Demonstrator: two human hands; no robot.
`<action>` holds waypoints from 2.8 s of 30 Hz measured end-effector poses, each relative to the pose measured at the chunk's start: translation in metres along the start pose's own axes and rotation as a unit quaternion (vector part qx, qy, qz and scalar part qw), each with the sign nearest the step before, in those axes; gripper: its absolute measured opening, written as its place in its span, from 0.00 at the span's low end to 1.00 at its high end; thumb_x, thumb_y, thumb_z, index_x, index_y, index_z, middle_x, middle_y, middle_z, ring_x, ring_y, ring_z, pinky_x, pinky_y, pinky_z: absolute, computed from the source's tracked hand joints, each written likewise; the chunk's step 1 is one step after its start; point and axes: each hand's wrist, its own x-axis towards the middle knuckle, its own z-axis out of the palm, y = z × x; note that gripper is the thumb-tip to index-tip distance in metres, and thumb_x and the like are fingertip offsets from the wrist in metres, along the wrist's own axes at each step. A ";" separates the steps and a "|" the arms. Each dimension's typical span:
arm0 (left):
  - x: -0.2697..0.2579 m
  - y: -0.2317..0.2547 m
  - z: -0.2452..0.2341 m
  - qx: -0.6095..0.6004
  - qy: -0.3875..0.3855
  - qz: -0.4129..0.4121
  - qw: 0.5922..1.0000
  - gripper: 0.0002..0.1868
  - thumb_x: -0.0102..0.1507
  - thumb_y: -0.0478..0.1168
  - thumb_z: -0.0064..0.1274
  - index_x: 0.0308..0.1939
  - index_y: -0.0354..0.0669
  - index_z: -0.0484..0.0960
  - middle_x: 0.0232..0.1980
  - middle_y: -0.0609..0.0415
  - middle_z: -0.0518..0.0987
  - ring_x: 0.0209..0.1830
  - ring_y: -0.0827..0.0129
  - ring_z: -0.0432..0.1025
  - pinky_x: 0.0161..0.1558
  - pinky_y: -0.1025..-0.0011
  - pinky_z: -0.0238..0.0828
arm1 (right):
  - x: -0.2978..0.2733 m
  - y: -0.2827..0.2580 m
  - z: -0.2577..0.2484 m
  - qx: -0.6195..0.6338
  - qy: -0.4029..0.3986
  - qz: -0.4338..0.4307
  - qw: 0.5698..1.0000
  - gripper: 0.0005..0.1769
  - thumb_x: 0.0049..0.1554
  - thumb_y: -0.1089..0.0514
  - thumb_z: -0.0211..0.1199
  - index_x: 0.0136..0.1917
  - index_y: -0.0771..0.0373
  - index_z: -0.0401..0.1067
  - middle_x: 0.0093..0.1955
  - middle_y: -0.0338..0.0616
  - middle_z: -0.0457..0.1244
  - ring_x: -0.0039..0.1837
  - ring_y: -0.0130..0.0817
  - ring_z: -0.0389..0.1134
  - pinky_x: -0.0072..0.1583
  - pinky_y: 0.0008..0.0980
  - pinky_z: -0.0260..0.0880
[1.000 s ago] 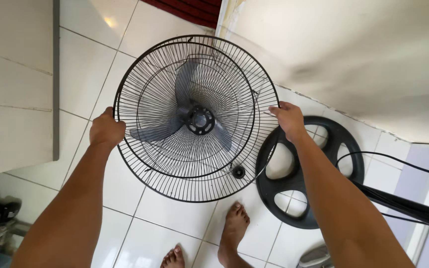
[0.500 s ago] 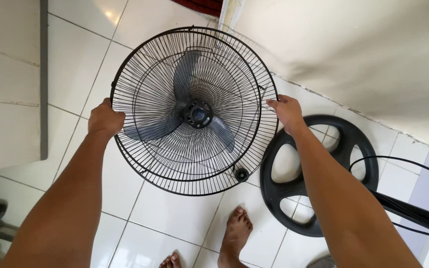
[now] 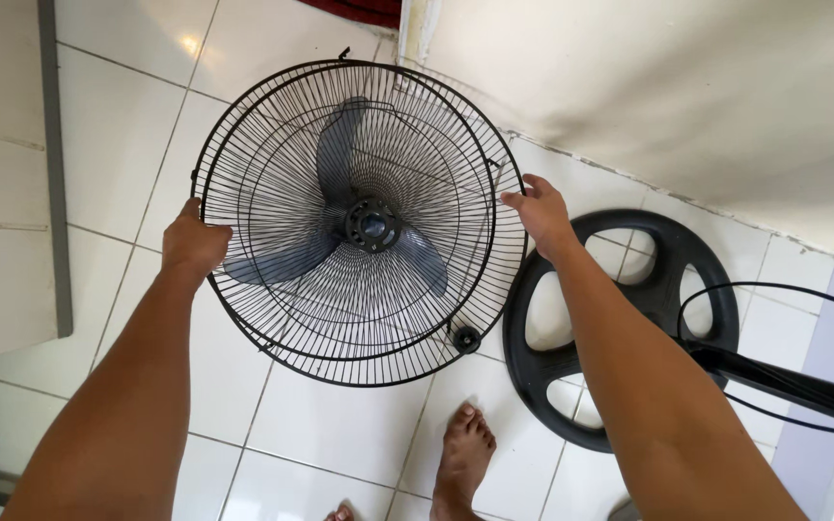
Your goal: The person wipes the fan blades with a red cloth, then uses pliers and a screwdriver to loosen and remove the fan blade hub. They detach the front grille and remove the motor housing from the stand, leaving the components separated.
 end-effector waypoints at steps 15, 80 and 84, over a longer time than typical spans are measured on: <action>-0.194 0.042 0.025 0.053 -0.013 0.382 0.922 0.43 0.59 0.36 0.60 0.76 0.36 0.58 0.76 0.36 0.61 0.74 0.43 0.59 0.69 0.58 0.57 | -0.217 0.001 -0.048 0.088 -0.115 -0.031 0.989 0.26 0.55 0.56 0.66 0.65 0.67 0.72 0.54 0.47 0.72 0.56 0.32 0.74 0.59 0.29 0.71; -0.896 0.425 -0.054 -0.025 -0.056 0.841 0.537 0.04 0.67 0.34 0.58 0.39 0.36 0.83 0.35 0.46 0.81 0.32 0.52 0.75 0.39 0.58 0.71 | -0.684 -0.183 -0.642 -0.215 0.167 -0.135 0.953 0.09 0.57 0.55 0.66 0.48 0.61 0.78 0.31 0.41 0.66 0.33 0.29 0.61 0.37 0.34 0.64; -0.896 0.447 -0.093 -0.033 0.007 0.830 0.557 0.05 0.67 0.35 0.59 0.40 0.34 0.82 0.30 0.44 0.78 0.23 0.56 0.70 0.30 0.61 0.66 | -0.677 -0.161 -0.664 -0.214 0.199 -0.033 0.956 0.11 0.59 0.53 0.65 0.50 0.61 0.78 0.36 0.45 0.69 0.37 0.32 0.65 0.41 0.36 0.66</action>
